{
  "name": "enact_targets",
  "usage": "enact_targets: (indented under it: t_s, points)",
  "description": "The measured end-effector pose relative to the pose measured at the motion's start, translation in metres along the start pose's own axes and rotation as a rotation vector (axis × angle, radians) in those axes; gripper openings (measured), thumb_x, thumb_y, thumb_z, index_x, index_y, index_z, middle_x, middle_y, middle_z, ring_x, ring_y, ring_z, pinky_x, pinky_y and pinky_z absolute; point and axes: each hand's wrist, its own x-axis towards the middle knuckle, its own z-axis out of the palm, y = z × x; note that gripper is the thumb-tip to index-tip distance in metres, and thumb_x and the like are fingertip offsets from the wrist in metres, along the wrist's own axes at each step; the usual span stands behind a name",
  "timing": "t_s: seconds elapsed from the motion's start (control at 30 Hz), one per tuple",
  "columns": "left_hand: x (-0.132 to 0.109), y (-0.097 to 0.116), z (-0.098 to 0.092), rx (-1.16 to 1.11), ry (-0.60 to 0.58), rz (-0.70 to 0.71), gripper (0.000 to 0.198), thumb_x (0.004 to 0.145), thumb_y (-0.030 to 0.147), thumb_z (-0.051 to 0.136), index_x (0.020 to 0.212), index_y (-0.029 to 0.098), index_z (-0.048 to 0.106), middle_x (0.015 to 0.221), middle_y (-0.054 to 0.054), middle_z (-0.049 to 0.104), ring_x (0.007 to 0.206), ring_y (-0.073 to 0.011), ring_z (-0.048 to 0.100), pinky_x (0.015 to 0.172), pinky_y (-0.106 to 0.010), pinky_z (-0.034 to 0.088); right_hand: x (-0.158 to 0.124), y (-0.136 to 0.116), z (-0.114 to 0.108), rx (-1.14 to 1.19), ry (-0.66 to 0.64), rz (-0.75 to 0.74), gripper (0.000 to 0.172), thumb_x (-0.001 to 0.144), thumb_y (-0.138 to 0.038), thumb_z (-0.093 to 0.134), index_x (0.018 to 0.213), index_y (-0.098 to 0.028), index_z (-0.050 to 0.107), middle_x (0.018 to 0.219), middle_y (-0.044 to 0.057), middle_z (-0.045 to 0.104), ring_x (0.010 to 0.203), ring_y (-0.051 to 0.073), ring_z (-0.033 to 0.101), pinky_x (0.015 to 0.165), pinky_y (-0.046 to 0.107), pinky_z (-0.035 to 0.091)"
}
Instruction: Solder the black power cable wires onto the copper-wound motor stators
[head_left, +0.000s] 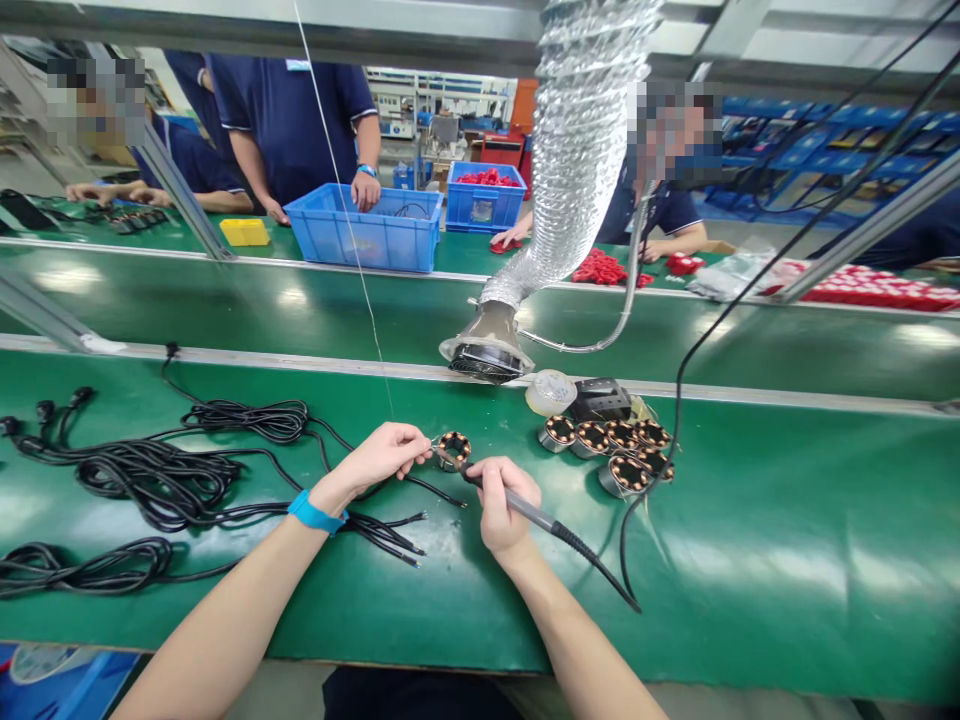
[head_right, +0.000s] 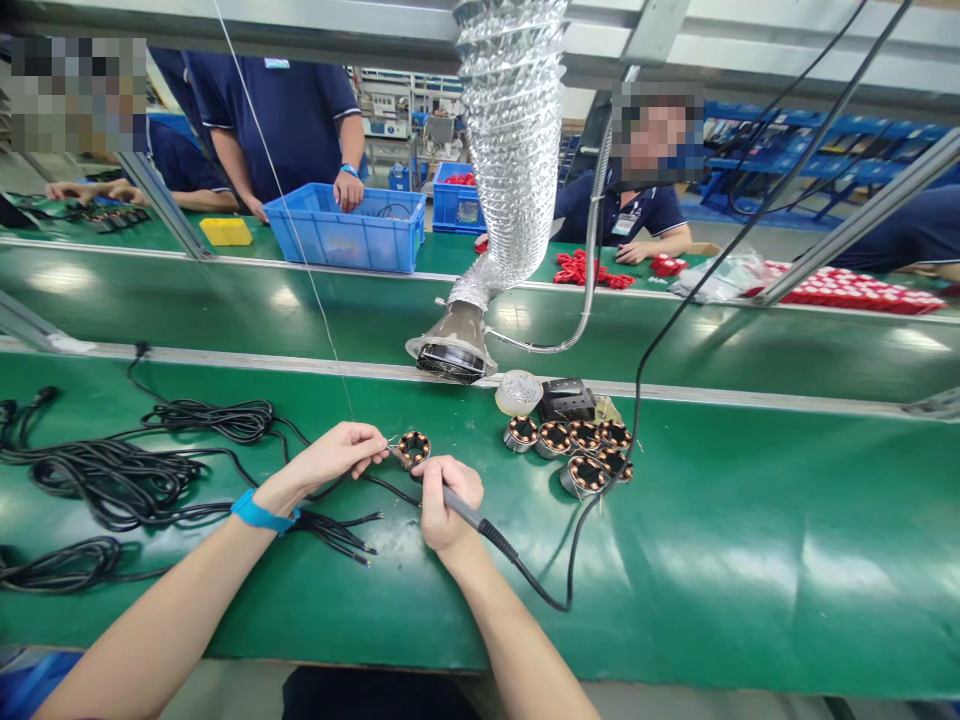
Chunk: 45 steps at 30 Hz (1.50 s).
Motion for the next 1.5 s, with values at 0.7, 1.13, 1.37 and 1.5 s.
enact_targets:
  t_s: [0.7, 1.13, 1.37, 1.5]
  points:
    - [0.0008, -0.0011, 0.0007, -0.024, 0.006, -0.01, 0.038, 0.084, 0.049, 0.06, 0.073, 0.013, 0.064, 0.074, -0.004, 0.063, 0.051, -0.0084, 0.047, 0.047, -0.021, 0.038, -0.002, 0.0075, 0.0003, 0.092, 0.085, 0.148, 0.037, 0.096, -0.036, 0.045, 0.071, -0.02, 0.067, 0.05, -0.002, 0.054, 0.047, 0.014, 0.056, 0.048, 0.026, 0.042]
    - [0.0011, -0.0041, 0.0008, -0.036, 0.0, -0.004, 0.039, 0.085, 0.05, 0.06, 0.074, 0.013, 0.064, 0.07, -0.002, 0.062, 0.048, -0.0076, 0.046, 0.048, -0.021, 0.036, 0.0002, 0.0028, 0.0011, 0.088, 0.014, 0.085, 0.036, 0.095, -0.031, 0.046, 0.068, -0.019, 0.066, 0.058, 0.001, 0.062, 0.054, 0.015, 0.061, 0.052, 0.026, 0.046]
    - [0.0018, -0.0028, 0.0009, -0.035, 0.003, -0.004, 0.039, 0.085, 0.048, 0.06, 0.073, 0.012, 0.064, 0.069, -0.002, 0.061, 0.048, -0.0077, 0.046, 0.047, -0.021, 0.035, -0.0001, 0.0034, 0.0009, 0.093, 0.017, 0.066, 0.034, 0.095, -0.029, 0.047, 0.069, -0.019, 0.066, 0.058, 0.0, 0.062, 0.054, 0.015, 0.062, 0.052, 0.026, 0.045]
    - [0.0005, -0.0003, 0.0013, -0.032, 0.003, -0.009, 0.039, 0.086, 0.049, 0.059, 0.073, 0.012, 0.064, 0.067, -0.002, 0.061, 0.048, -0.0077, 0.045, 0.048, -0.021, 0.036, -0.002, 0.0058, 0.0001, 0.092, 0.063, 0.079, 0.033, 0.094, -0.03, 0.048, 0.07, -0.019, 0.067, 0.056, 0.0, 0.061, 0.053, 0.015, 0.061, 0.052, 0.026, 0.044]
